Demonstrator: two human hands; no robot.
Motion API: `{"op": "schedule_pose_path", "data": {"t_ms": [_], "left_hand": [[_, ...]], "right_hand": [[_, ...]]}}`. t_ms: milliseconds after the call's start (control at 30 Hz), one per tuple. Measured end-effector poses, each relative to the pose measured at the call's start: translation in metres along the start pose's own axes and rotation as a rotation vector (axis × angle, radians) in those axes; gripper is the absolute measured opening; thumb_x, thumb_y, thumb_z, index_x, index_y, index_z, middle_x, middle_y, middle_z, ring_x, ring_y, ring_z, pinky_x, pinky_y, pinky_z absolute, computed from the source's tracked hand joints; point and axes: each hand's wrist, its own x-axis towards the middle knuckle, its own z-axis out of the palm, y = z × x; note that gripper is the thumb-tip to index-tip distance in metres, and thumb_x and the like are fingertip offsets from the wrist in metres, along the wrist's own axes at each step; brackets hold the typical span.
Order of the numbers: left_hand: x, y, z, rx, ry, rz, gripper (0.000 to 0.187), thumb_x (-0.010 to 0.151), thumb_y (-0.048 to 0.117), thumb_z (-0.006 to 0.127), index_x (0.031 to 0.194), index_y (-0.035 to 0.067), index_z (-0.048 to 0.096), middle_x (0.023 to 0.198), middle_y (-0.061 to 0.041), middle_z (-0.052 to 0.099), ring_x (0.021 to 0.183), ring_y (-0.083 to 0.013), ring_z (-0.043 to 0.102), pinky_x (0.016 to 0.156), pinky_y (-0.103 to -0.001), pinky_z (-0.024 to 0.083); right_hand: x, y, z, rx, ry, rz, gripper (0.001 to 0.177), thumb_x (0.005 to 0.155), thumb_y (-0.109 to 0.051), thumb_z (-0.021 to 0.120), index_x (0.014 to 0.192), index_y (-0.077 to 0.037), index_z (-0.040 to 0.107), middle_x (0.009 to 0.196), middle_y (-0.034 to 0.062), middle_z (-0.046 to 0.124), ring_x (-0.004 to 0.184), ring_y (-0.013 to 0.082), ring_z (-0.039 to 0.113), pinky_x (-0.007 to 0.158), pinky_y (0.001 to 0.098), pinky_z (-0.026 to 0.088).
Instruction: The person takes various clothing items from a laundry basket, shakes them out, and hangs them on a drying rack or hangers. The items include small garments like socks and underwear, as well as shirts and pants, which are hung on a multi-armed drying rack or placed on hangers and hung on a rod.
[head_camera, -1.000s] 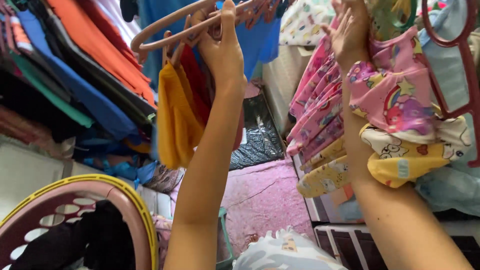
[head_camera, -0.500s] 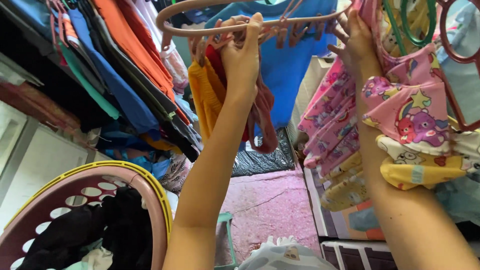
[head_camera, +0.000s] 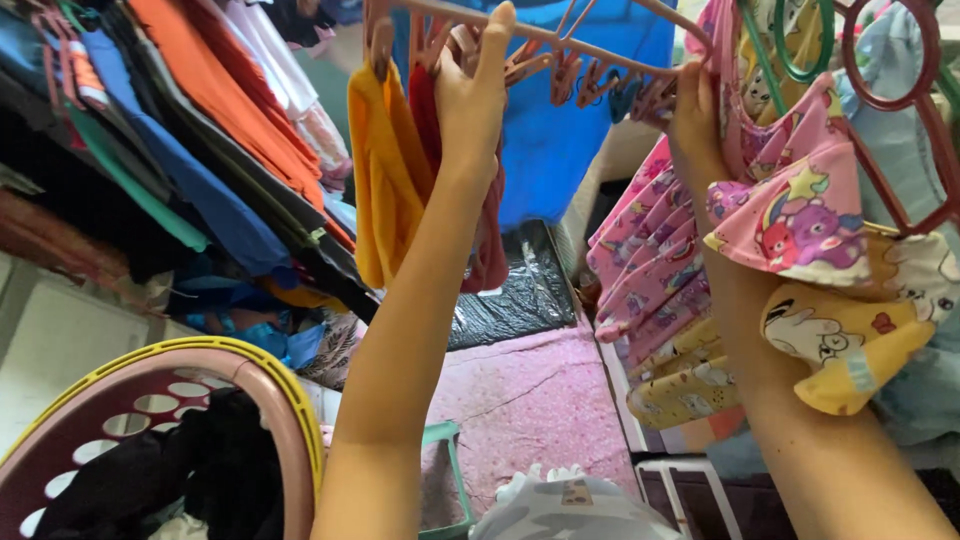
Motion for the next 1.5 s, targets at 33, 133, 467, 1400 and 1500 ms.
{"op": "schedule_pose_path", "data": {"t_ms": [33, 133, 467, 1400, 1500], "left_hand": [[-0.001, -0.006, 0.005, 0.070, -0.020, 0.009, 0.095, 0.062, 0.066, 0.058, 0.136, 0.010, 0.037, 0.131, -0.008, 0.054, 0.127, -0.0233, 0.054, 0.102, -0.038, 0.044], [-0.018, -0.015, 0.023, 0.092, -0.094, -0.038, 0.113, 0.058, 0.072, 0.056, 0.146, 0.009, 0.024, 0.137, -0.009, 0.046, 0.125, -0.0237, 0.049, 0.100, -0.040, 0.043], [-0.044, -0.225, 0.082, -0.025, -0.319, -0.247, 0.060, 0.080, 0.008, 0.052, 0.140, 0.001, 0.047, 0.138, -0.014, 0.056, 0.127, -0.0218, 0.054, 0.102, -0.033, 0.044], [-0.083, -0.260, 0.128, -0.452, -0.352, -0.451, 0.013, 0.093, 0.010, 0.061, 0.104, 0.006, 0.059, 0.083, -0.010, 0.064, 0.076, -0.0187, 0.066, 0.066, -0.030, 0.054], [-0.082, -0.253, 0.132, -0.608, -0.388, -0.502, 0.008, 0.095, 0.009, 0.060, 0.101, 0.011, 0.056, 0.093, -0.007, 0.063, 0.084, -0.0193, 0.065, 0.075, -0.031, 0.054]], "right_hand": [[-0.006, 0.002, -0.007, 0.064, -0.034, 0.035, 0.061, 0.095, -0.059, 0.039, 0.139, -0.017, 0.045, 0.093, -0.0006, 0.065, 0.083, 0.0097, 0.065, 0.072, 0.0233, 0.055], [-0.010, 0.012, -0.030, 0.012, -0.055, -0.037, 0.060, 0.099, -0.054, 0.037, 0.141, -0.013, 0.042, 0.110, 0.0055, 0.060, 0.098, 0.0154, 0.058, 0.084, 0.0280, 0.047], [-0.047, 0.019, -0.078, 0.546, -0.076, 0.001, 0.024, 0.103, -0.034, 0.049, 0.089, -0.016, 0.056, 0.074, -0.0022, 0.054, 0.070, 0.0113, 0.052, 0.066, 0.0259, 0.043], [-0.084, 0.000, -0.076, 0.339, -0.207, -0.247, 0.018, 0.104, -0.022, 0.058, 0.116, -0.010, 0.050, 0.111, 0.0114, 0.068, 0.089, 0.0121, 0.066, 0.077, 0.0274, 0.058], [-0.085, -0.002, -0.079, 0.331, -0.199, -0.266, 0.017, 0.104, -0.020, 0.057, 0.115, -0.009, 0.050, 0.108, 0.0126, 0.069, 0.089, 0.0128, 0.067, 0.077, 0.0260, 0.058]]}}
